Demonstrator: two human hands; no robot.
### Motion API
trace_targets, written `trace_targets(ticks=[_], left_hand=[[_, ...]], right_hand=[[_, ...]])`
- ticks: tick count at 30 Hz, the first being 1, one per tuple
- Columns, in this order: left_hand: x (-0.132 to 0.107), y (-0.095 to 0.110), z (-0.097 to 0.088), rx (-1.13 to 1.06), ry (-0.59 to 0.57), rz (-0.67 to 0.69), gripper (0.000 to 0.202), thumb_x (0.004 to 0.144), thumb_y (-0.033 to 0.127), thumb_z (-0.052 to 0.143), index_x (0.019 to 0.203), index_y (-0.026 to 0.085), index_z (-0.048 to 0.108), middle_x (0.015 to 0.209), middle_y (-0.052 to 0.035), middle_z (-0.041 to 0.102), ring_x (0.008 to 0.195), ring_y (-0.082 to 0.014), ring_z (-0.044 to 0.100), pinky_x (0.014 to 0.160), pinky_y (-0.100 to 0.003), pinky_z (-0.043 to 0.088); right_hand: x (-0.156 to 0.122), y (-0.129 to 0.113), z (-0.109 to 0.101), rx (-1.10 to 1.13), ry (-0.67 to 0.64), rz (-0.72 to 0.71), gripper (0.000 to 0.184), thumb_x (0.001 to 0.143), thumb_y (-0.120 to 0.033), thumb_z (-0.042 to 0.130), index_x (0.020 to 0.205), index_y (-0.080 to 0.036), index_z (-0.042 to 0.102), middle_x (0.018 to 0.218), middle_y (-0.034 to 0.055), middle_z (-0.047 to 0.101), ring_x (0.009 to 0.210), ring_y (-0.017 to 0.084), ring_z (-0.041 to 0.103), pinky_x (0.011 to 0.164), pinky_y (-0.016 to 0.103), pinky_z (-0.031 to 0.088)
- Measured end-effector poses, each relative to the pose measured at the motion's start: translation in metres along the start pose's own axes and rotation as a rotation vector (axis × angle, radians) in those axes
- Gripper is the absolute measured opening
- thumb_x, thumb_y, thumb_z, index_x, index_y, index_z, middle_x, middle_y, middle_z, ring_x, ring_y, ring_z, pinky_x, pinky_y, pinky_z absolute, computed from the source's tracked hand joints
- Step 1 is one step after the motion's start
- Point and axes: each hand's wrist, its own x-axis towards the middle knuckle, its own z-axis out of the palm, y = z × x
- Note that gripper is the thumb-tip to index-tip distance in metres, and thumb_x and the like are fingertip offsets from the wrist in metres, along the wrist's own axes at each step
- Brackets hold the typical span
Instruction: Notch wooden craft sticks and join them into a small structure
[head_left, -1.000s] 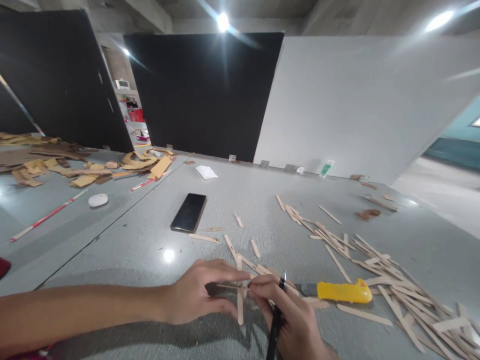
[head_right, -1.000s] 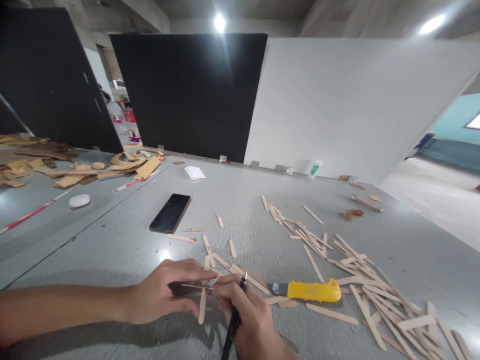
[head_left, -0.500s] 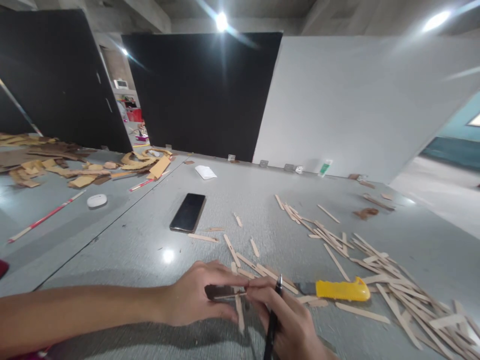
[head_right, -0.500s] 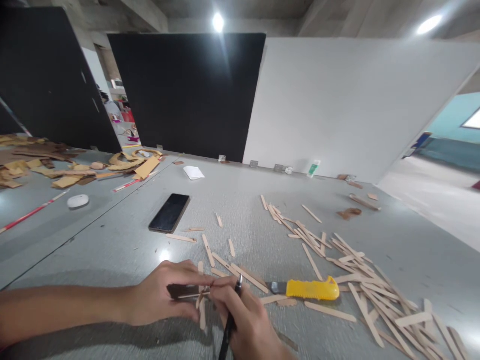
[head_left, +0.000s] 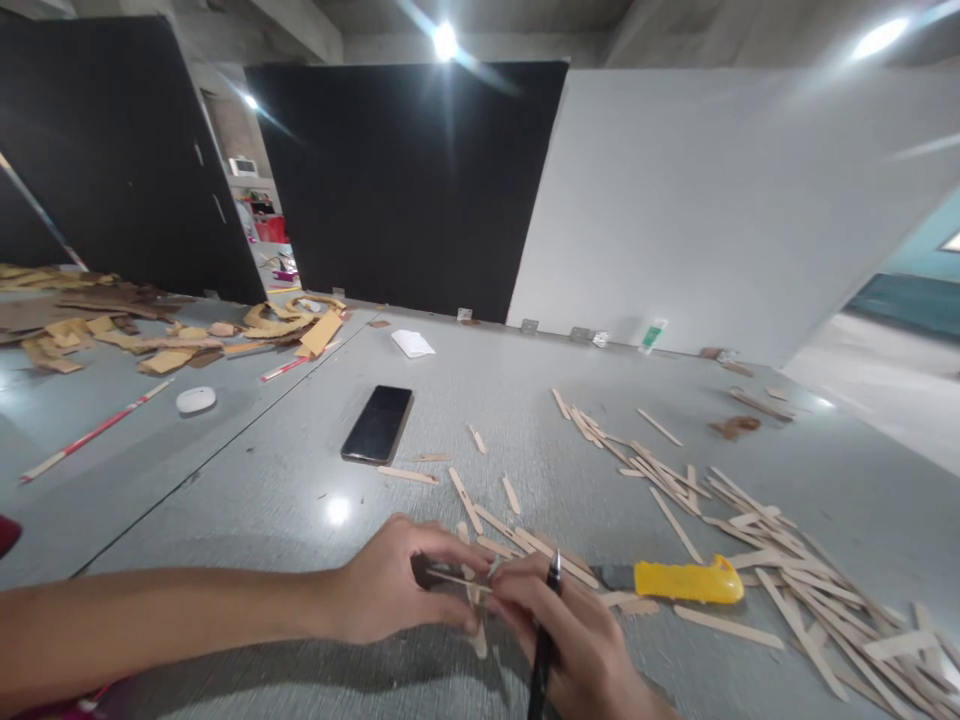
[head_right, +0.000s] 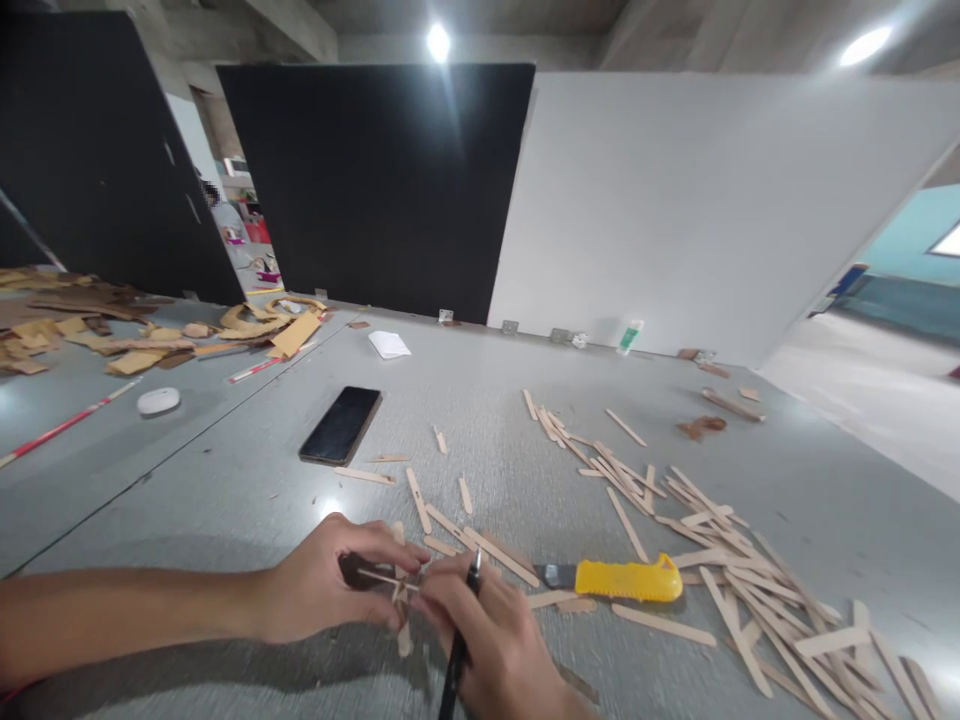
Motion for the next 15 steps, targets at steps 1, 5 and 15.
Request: trace_targets(ticks=[1,5,15], left_hand=[[0.0003,0.0004,0.0002,-0.008,-0.003,-0.003,0.043,0.074,0.040,0.096,0.110,0.020,0.084,0.111,-0.0118,0.084,0.104,-0.0282,0.079,0.092,-0.040,0.061],[0.0011,0.0013,0.0008,-0.101,-0.045,-0.035,0.042,0.069,0.037,0.099,0.103,0.018,0.084,0.112,-0.0122,0.083,0.111,-0.0304,0.077,0.102,-0.043,0.058],[0.0022,0.0006,0.0025,-0.143,-0.077,-0.094,0.040,0.070,0.041,0.097,0.097,0.016,0.082,0.109,-0.0111,0.083,0.106,-0.0299,0.078,0.096,-0.042,0.061]], right_hand=[[0.0000,-0.0006,0.0000,-0.007,-0.008,-0.017,0.015,0.107,-0.013,0.057,0.109,-0.024,0.067,0.096,0.0052,0.076,0.088,0.021,0.075,0.079,0.029,0.060],[0.0020,-0.0015,-0.0007,-0.076,0.010,0.029,0.013,0.109,-0.017,0.056,0.103,-0.023,0.065,0.088,0.0042,0.074,0.079,0.020,0.072,0.072,0.030,0.058],[0.0046,-0.0022,-0.0007,-0.110,-0.018,-0.009,0.019,0.114,-0.027,0.049,0.104,-0.023,0.064,0.090,0.0033,0.075,0.080,0.019,0.072,0.074,0.029,0.056]])
